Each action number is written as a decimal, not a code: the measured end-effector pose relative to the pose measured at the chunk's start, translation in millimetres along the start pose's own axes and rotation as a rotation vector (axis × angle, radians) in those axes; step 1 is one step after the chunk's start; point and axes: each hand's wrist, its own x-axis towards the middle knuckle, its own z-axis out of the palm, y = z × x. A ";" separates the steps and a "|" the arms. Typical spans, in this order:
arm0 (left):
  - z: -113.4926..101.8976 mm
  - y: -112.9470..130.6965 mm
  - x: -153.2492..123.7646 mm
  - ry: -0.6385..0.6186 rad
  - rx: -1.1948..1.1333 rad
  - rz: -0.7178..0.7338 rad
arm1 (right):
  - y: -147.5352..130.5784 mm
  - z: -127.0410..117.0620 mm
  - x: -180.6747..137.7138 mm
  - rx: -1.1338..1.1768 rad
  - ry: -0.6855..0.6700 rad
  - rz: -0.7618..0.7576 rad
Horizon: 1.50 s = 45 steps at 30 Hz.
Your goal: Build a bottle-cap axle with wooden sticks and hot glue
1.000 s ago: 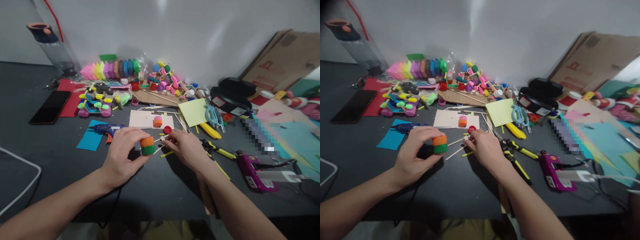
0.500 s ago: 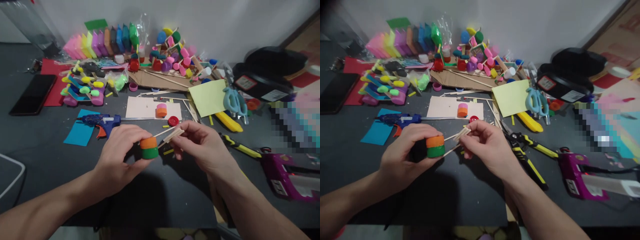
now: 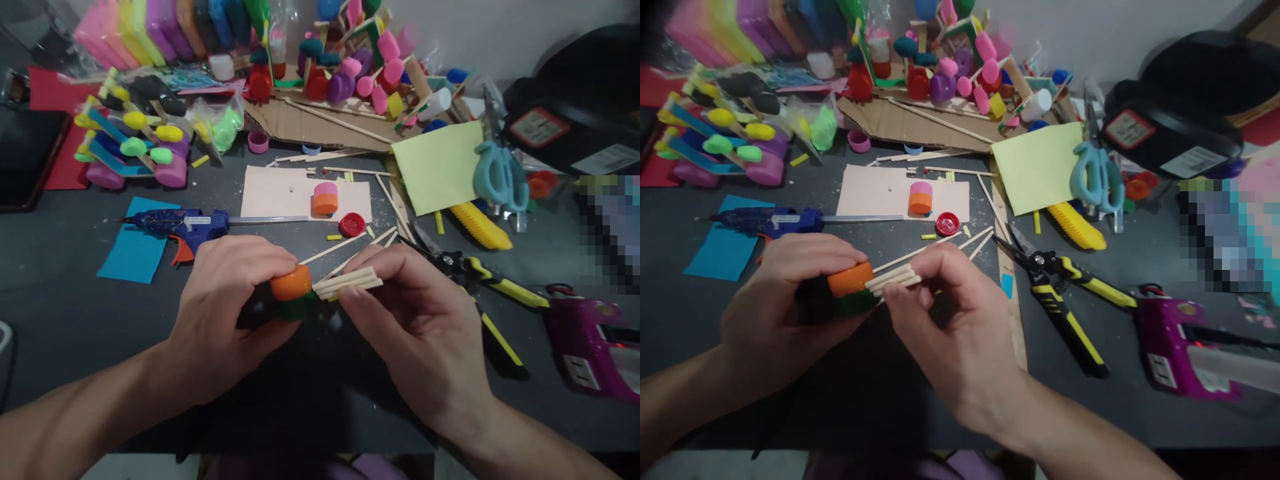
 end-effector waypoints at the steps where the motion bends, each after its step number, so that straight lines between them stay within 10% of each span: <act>1: 0.0 0.1 -0.2 0.007 0.001 0.001 | 0.3 0.4 -0.4 -0.014 0.003 -0.016; 33: 6.8 -3.7 -2.1 0.056 -0.097 -0.081 | 4.2 -3.9 0.0 -0.011 -0.059 -0.096; 45: -3.7 4.9 0.8 -0.172 -0.394 -0.182 | 1.3 -14.3 1.5 0.009 -0.106 -0.177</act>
